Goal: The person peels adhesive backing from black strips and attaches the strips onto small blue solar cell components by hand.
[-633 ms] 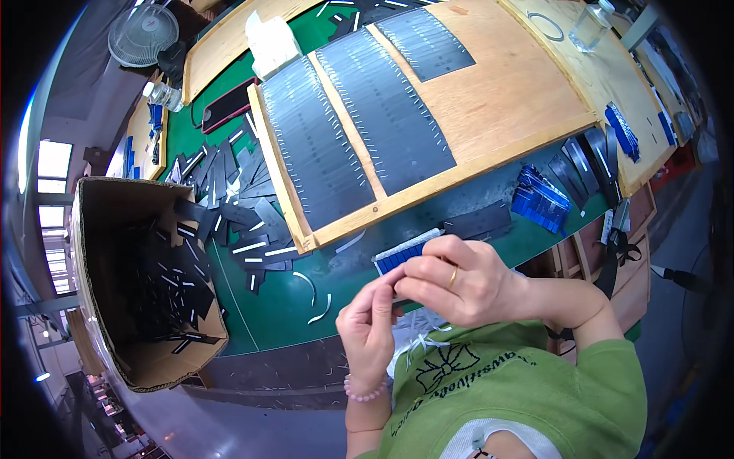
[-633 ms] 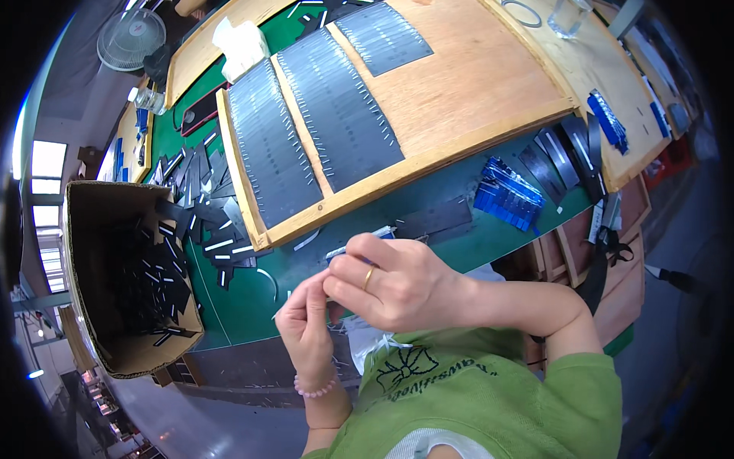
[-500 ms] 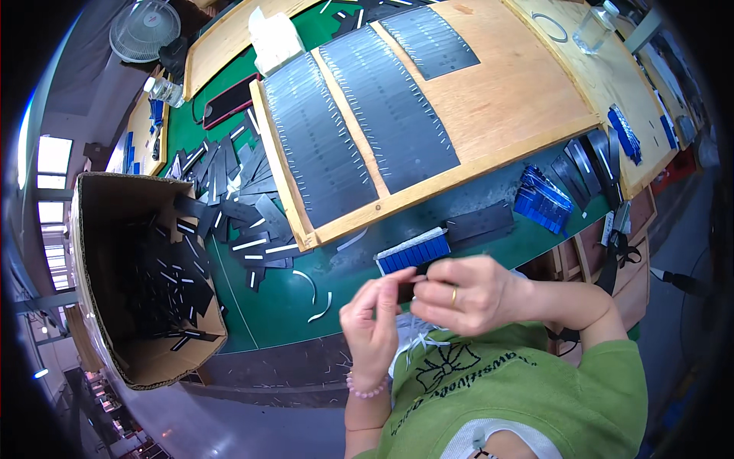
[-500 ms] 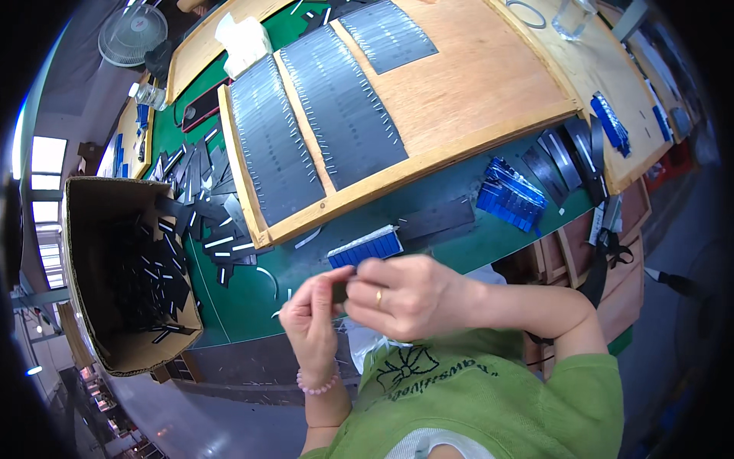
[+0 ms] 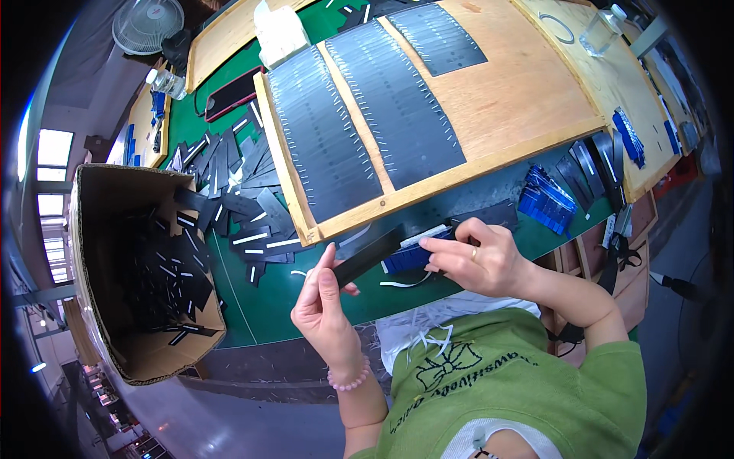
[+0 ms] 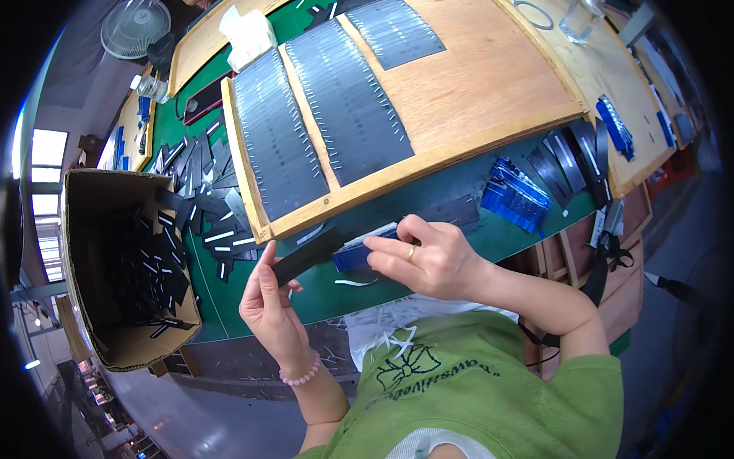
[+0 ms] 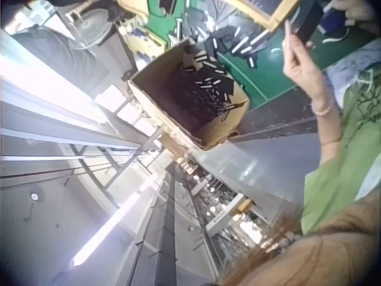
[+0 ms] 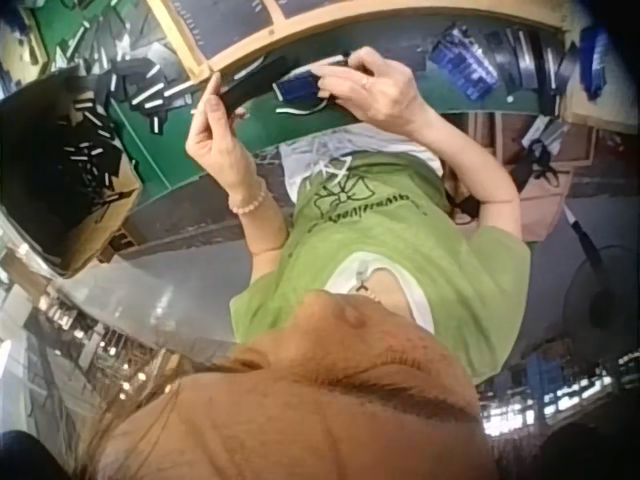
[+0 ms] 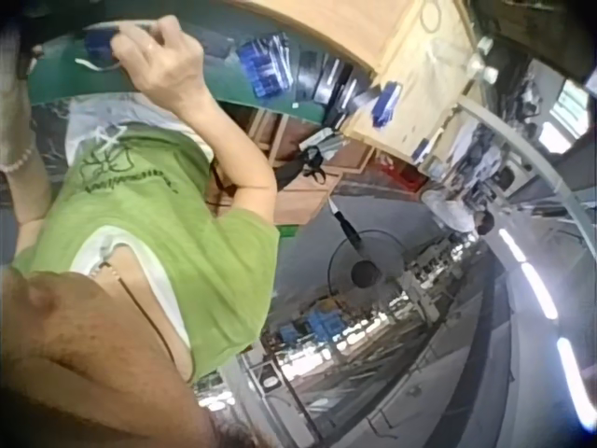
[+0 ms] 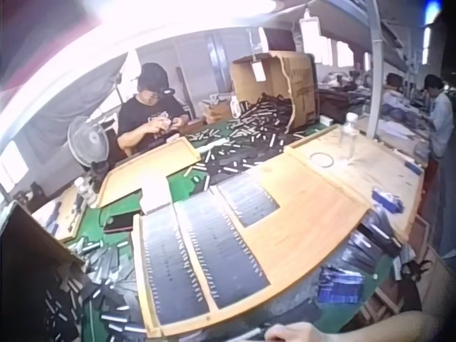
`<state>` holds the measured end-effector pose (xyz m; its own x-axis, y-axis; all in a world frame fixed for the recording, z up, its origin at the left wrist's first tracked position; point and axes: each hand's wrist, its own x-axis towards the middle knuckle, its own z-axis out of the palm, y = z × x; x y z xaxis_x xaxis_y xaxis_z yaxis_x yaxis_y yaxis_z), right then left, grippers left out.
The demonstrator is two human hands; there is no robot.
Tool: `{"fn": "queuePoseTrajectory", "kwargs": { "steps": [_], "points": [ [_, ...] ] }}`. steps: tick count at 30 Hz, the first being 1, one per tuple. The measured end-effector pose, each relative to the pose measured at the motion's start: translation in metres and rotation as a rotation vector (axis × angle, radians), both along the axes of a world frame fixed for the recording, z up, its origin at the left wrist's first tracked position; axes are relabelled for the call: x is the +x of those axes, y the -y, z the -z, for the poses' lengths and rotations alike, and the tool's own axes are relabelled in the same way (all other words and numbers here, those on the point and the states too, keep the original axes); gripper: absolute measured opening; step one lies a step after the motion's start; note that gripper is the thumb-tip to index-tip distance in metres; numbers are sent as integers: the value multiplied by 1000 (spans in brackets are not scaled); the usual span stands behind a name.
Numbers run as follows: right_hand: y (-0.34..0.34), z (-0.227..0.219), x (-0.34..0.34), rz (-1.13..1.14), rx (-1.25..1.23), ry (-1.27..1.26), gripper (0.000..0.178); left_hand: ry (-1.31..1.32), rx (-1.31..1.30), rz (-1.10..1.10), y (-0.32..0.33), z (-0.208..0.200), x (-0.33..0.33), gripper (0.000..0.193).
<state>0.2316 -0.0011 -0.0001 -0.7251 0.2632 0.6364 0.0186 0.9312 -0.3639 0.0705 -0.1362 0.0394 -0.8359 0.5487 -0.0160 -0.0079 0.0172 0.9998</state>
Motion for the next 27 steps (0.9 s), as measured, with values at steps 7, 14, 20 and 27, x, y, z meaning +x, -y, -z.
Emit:
{"fn": "queuePoseTrajectory", "kwargs": {
  "steps": [7, 14, 20, 27],
  "points": [
    [1, -25, 1, -110, 66, -264, 20, 121, 42, 51, 4, -1, -1, 16],
    [0, -31, 3, -92, -315, -175, 47, 360, 47, 358, 8, 4, 4, 40],
    [-1, -30, 3, -97, -317, -178, 46, 403, 59, 363, 5, -1, 6, 45],
    [-1, -31, 4, -93, -320, -157, 46, 442, 71, 401, 4, 2, 6, 43]
  ]
}}
